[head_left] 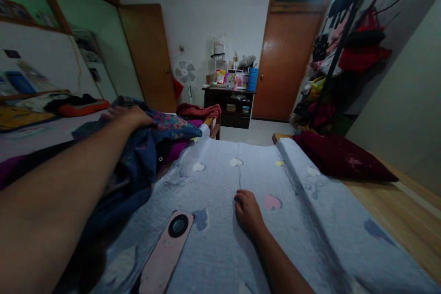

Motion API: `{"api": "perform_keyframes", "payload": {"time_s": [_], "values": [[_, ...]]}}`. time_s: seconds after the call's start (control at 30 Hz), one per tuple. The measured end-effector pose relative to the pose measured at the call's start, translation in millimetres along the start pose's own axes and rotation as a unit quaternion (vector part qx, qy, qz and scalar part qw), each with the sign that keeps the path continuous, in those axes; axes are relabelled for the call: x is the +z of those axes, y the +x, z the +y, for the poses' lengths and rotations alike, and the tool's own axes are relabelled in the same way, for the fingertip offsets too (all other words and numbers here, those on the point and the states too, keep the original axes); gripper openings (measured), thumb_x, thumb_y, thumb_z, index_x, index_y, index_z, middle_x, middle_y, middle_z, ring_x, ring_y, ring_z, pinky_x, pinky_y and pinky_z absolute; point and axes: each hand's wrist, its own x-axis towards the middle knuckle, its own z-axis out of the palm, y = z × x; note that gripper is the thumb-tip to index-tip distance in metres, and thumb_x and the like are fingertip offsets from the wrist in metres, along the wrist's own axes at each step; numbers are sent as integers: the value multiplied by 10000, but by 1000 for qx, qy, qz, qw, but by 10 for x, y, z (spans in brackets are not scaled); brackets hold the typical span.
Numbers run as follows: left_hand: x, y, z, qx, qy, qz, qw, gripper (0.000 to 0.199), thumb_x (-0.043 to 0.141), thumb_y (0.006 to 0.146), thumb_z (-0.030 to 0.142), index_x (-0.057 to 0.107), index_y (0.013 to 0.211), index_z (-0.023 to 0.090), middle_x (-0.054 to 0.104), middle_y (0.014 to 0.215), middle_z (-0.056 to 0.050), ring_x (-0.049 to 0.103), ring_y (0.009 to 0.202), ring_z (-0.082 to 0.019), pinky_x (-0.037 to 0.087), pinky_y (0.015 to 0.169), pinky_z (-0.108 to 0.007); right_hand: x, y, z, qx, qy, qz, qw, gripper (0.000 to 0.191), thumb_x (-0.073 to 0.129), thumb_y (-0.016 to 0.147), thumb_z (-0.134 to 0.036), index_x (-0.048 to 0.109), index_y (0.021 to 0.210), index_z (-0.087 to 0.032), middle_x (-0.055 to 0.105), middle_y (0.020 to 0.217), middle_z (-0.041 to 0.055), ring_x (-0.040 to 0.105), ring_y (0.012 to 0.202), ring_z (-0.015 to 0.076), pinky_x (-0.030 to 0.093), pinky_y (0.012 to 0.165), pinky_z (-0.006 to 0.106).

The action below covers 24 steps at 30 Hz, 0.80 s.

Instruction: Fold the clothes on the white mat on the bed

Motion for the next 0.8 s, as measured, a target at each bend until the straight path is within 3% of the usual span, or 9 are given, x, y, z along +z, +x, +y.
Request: {"api": "perform_keyframes", "payload": {"time_s": [0.07, 0.17, 0.23, 0.33, 0.43, 0.53, 0.6, 0.67, 0.8], "values": [[-104, -209, 418, -36, -33, 76, 996, 791, 697, 784, 427, 384, 1360, -14, 223, 1529, -287, 138, 1394, -477, 176, 1043, -694, -8, -2, -23, 5, 6, 1, 1000, 273, 511, 753, -92, 695, 928, -192, 651, 1145, 111, 543, 1138, 240, 400, 1029, 395], [-54, -756, 1185, 100, -80, 87, 988, 664, 620, 821, 401, 410, 1398, 148, 260, 1553, -166, 151, 1424, -407, 180, 1103, -621, -8, -3, -46, 15, 29, 4, 999, 279, 519, 731, -81, 701, 911, -191, 659, 1137, 103, 544, 1135, 235, 391, 1031, 387], [195, -1273, 1643, 180, -111, 18, 977, 594, 562, 844, 366, 423, 1404, 224, 301, 1551, -109, 189, 1431, -357, 234, 1117, -566, -12, 18, -38, 33, 66, 13, 997, 271, 528, 701, -80, 705, 878, -184, 669, 1118, 104, 551, 1125, 234, 383, 1033, 386], [824, -2150, 2068, 254, -139, -101, 952, 561, 504, 845, 271, 445, 1403, 250, 328, 1551, -83, 238, 1434, -317, 265, 1123, -541, -109, 109, 29, 115, 199, -4, 973, 232, 558, 662, -122, 702, 836, -173, 704, 995, 88, 606, 1013, 227, 423, 983, 392], [1454, -2882, 2193, 274, -143, -171, 935, 502, 446, 878, 265, 492, 1376, 233, 333, 1553, -98, 238, 1446, -302, 250, 1139, -537, -425, 259, 163, 185, 296, -30, 937, 223, 557, 690, -216, 683, 869, -174, 714, 873, 50, 650, 831, 196, 512, 803, 359], [1814, -3279, 2186, 270, -150, -182, 934, 504, 425, 911, 357, 481, 1389, 211, 359, 1540, -110, 260, 1443, -287, 249, 1154, -505, -964, 434, 360, 243, 380, 29, 892, 243, 614, 680, -248, 665, 909, -184, 703, 941, 46, 649, 816, 167, 522, 703, 292], [1902, -3382, 2179, 266, -151, -156, 939, 516, 403, 926, 385, 464, 1404, 202, 370, 1534, -110, 272, 1440, -273, 224, 1170, -492, -1379, 542, 543, 272, 422, 124, 856, 233, 657, 654, -212, 655, 884, -181, 686, 931, 43, 639, 802, 157, 529, 673, 273], [1922, -3413, 2183, 263, -149, -127, 945, 510, 388, 933, 382, 468, 1404, 204, 386, 1526, -106, 285, 1435, -267, 208, 1177, -489, -1783, 615, 779, 317, 459, 256, 789, 227, 681, 632, -150, 631, 851, -183, 660, 847, 27, 627, 749, 152, 541, 638, 273], [1913, -3426, 2202, 263, -142, -100, 949, 493, 394, 929, 366, 496, 1386, 213, 410, 1512, -102, 309, 1424, -268, 220, 1171, -488, -2422, 601, 1335, 335, 459, 384, 728, 165, 575, 687, -87, 533, 803, -197, 540, 728, -33, 560, 652, 92, 532, 609, 213]]}}
